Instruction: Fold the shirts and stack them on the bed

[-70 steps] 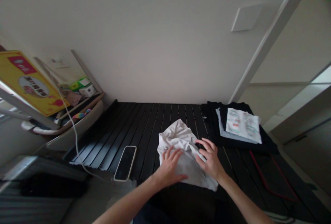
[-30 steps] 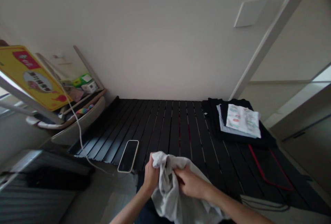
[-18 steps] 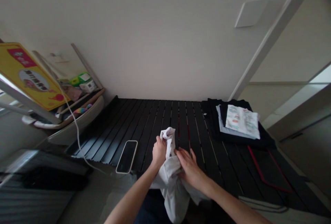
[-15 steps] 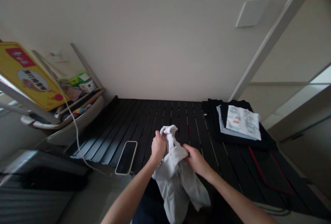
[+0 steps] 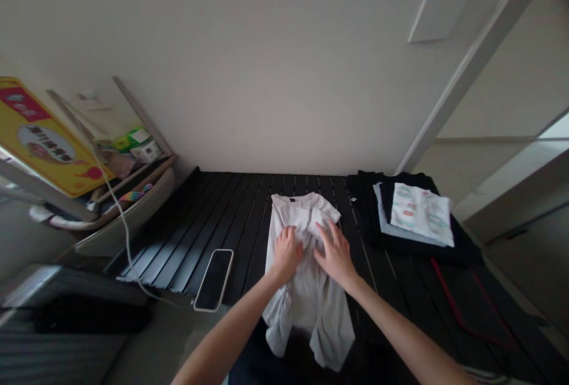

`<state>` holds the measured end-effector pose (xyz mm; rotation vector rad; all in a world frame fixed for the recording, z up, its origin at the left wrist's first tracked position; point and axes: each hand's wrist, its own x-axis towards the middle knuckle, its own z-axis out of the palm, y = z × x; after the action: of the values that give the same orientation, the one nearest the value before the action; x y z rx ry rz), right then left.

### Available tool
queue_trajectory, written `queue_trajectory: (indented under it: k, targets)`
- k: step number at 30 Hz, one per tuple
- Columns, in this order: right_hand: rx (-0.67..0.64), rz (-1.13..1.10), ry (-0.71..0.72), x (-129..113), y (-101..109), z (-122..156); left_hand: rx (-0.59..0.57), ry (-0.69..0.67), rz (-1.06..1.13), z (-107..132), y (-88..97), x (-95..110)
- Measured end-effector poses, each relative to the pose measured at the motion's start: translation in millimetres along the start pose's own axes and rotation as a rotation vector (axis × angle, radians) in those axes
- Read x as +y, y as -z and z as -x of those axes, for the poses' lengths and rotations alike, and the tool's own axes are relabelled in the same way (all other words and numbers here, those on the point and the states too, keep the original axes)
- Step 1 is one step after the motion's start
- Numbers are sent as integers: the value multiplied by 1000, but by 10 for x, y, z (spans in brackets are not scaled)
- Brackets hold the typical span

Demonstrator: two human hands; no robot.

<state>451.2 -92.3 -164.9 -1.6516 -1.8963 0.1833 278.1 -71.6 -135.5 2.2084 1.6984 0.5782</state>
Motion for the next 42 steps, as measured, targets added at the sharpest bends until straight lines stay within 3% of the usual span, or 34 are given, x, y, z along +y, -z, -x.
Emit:
queue_trajectory:
  k: [3, 6, 9, 15, 18, 22, 26, 30, 32, 34, 36, 38, 42]
  targets:
    - [-131, 150, 77, -32, -213, 224, -92, -192, -93, 332, -249, 42]
    - [-140, 225, 38, 62, -314, 231, -56, -153, -189, 401, -266, -6]
    - [-108, 276, 9, 149, -348, 93, 18, -18, -254, 233, -179, -124]
    - [-104, 328, -73, 242, -431, -261, 66, 190, -315, -327, -28, -452]
    - [-118, 311, -122, 347, -461, -378, 93, 227, -340, -518, 88, -631]
    - [-179, 273, -177, 509, -425, -509, 129, 144, -339, -603, 238, -764]
    - [-207, 245, -136, 602, -331, -602, 204, -13, -244, -602, 190, -608]
    - [-69, 360, -260, 696, -167, -546, -55, -336, -200, -594, -45, -348]
    - [23, 470, -387, 749, -52, -482, -156, -385, -211, -587, -162, -291]
    - [103, 552, -444, 769, 60, -425, -148, -331, -232, -585, -249, -298]
    - [163, 582, -384, 736, 134, -383, -92, -237, -276, -599, -298, -351]
    - [162, 560, -224, 667, 134, -345, -51, -152, -325, -635, -309, -432]
    - [-111, 394, 131, 589, -69, -218, -29, -18, -372, -761, -205, -711]
